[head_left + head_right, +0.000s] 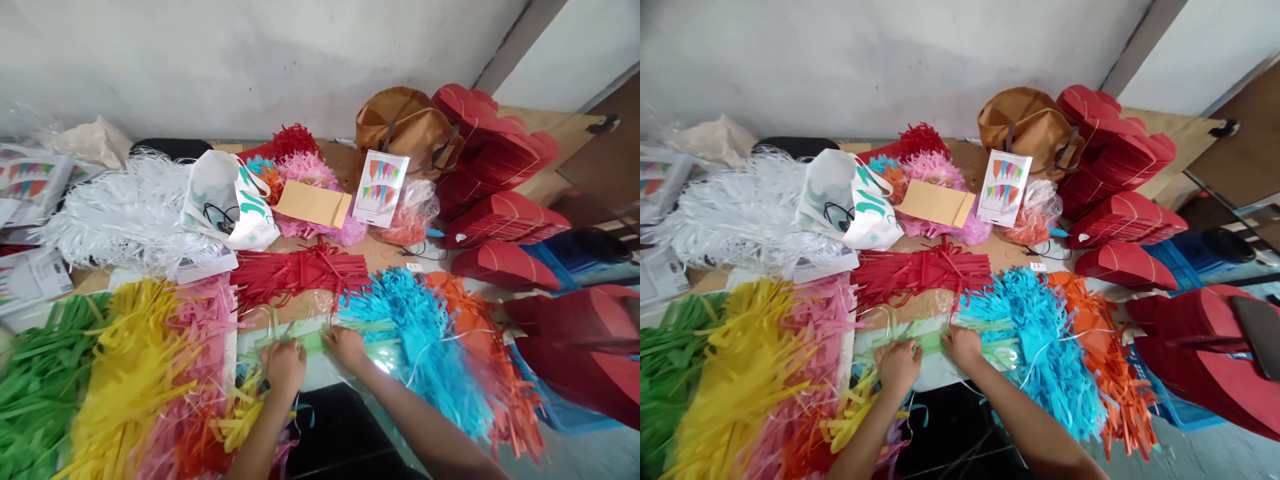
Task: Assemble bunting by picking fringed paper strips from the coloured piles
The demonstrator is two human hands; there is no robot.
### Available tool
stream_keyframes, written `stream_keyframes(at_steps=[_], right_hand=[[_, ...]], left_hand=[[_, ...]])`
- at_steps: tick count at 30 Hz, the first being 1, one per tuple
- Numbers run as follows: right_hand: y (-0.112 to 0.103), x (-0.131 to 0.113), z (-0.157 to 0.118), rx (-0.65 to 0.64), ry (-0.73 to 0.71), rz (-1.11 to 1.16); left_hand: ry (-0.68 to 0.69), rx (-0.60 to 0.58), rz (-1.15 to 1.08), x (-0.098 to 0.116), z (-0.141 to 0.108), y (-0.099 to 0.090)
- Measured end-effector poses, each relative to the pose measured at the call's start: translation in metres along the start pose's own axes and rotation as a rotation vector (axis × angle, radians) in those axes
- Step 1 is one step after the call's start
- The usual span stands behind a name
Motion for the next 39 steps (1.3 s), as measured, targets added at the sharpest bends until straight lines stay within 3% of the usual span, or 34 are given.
stream_keyframes(at_steps=[8, 10, 13, 15, 18, 20, 25, 29, 33, 39], right_hand=[[0.003, 0.002, 0.01, 0.019, 0.049, -0.023], [-0.001, 0.003, 0.012, 0.051, 0.053, -0.028], [-0.01, 0.008, 0.004, 0.146, 0.023, -0.035], [-0.016, 0.004, -0.009, 0.238, -0.17, -0.013], [-0.015, -0.006, -0.034, 0.352, -0.608, 0.026], [-0.013, -0.003, -0.04, 0.401, -0.722, 0.034], [-0.02, 0.01, -0.023, 0.448, -0.64, 0.097], [-0.026, 0.004, -0.031, 0.52, -0.557, 0.03], [-0.006, -0.019, -0.043, 0.415, -0.678, -0.04], [-0.003, -0.007, -0.021, 0.37, -0.603, -0.01]], left_hand=[[0.002, 0.003, 0.008, -0.002, 0.006, 0.001], [0.057, 0.022, 0.007, 0.002, 0.006, -0.002], [0.249, 0.015, -0.012, 0.013, 0.007, -0.006], [0.394, -0.017, -0.029, 0.02, 0.007, -0.006], [0.538, -0.036, -0.044, 0.025, 0.006, -0.009], [0.596, -0.03, -0.05, 0.027, 0.003, -0.013], [0.626, -0.004, -0.039, 0.026, -0.006, -0.014], [0.579, 0.019, -0.037, 0.021, -0.008, -0.002], [0.54, 0.035, -0.047, 0.016, -0.009, 0.003], [0.512, 0.039, -0.09, 0.002, -0.01, -0.008]])
Point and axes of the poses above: each hand's wrist, its own z-axis towards the middle knuckle, its own y-axis out of the palm, x = y × z, the point moved 6 cm from there along z, towards the middle knuckle, and after that the axes turned 4 degrees about x, right-handed, at the moved point
